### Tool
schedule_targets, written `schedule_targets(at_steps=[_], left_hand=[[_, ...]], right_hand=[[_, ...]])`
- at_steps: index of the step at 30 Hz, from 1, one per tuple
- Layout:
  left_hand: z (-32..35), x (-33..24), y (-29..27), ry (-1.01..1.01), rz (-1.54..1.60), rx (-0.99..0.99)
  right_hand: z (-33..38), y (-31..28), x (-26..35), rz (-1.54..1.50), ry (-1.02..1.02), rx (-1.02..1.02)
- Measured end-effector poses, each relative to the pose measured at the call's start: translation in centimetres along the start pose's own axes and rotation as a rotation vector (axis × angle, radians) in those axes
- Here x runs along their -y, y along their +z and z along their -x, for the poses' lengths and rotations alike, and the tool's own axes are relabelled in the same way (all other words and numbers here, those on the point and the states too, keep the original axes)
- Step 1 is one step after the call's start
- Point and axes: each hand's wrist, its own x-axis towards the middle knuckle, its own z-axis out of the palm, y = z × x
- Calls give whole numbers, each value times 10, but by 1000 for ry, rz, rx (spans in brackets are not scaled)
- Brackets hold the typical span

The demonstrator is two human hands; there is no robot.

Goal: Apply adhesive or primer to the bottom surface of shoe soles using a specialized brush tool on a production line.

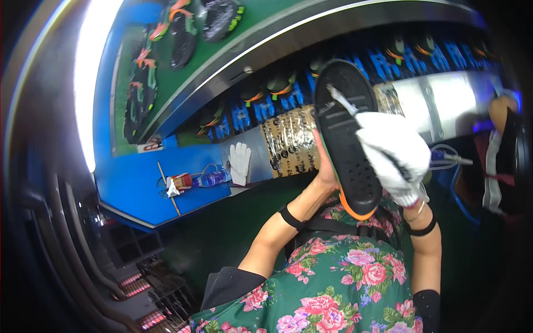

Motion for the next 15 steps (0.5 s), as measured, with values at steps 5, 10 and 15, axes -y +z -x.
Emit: schedule_targets(at_steps=[5, 10, 15], left_hand=[[14, -23, -23, -9, -919, -437], [6, -12, -19, 130, -759, -487], [22, -27, -42, 74, -783, -249]], right_hand=[[6, 0, -2, 24, 75, 13], [17, 3, -1, 1, 63, 40], [37, 20, -6, -81, -68, 90]])
